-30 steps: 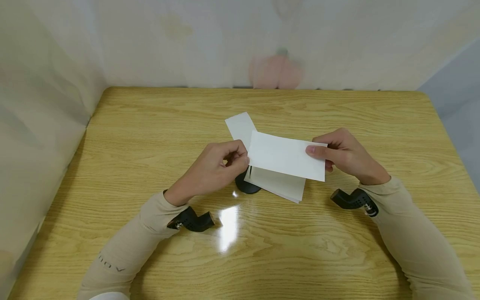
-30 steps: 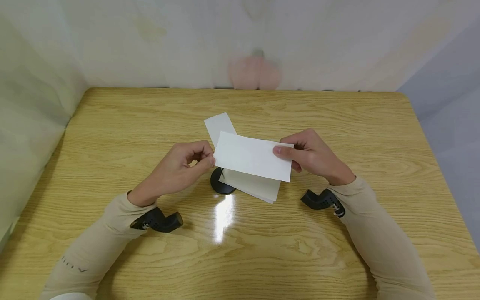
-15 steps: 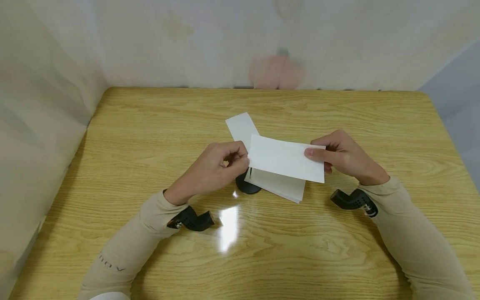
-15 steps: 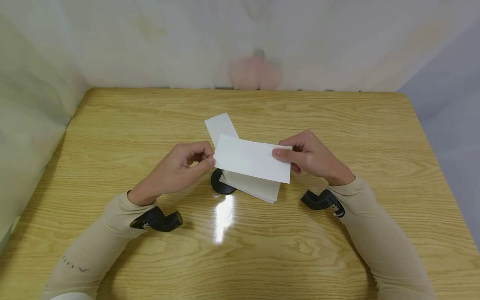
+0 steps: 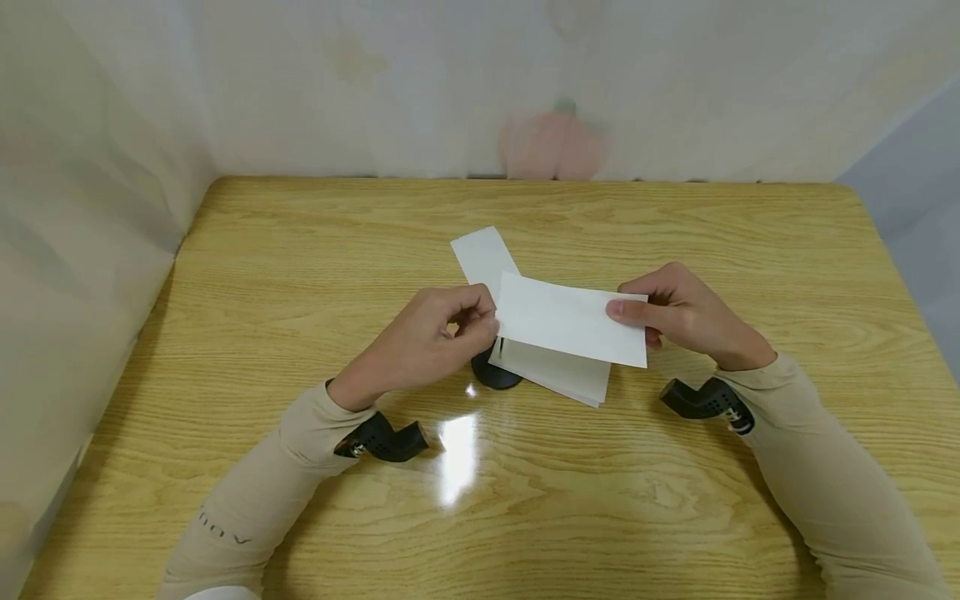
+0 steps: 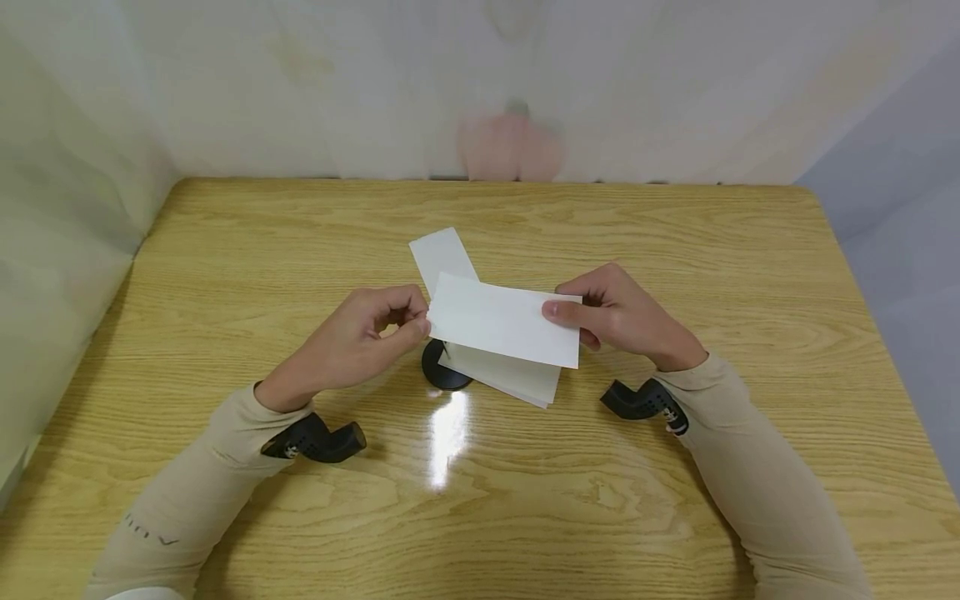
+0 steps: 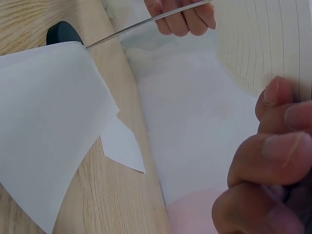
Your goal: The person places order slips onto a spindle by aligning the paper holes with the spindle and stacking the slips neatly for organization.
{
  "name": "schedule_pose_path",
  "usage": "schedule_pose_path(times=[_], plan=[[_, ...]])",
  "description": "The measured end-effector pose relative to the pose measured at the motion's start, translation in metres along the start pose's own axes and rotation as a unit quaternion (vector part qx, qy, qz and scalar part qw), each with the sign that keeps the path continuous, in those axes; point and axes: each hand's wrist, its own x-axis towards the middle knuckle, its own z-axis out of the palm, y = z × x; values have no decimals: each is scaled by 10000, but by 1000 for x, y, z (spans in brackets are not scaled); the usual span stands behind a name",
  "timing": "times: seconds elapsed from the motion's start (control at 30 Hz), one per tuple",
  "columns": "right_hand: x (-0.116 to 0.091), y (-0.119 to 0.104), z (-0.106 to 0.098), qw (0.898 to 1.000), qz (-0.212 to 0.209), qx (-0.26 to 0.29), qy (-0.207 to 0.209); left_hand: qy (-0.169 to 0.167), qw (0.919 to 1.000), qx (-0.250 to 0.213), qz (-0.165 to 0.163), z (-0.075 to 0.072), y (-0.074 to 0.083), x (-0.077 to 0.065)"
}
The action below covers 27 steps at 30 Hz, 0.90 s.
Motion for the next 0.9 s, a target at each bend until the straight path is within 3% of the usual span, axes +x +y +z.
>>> schedule_pose_path(times=[0.43,0.9], plan=[[-3,-1,-2,10000,80,4,-38,-156,9994,301,-6,4,-10,0],[-2,-1,-2,9993,263,57,-245,-216,9985,418,-281,4,-13,2]])
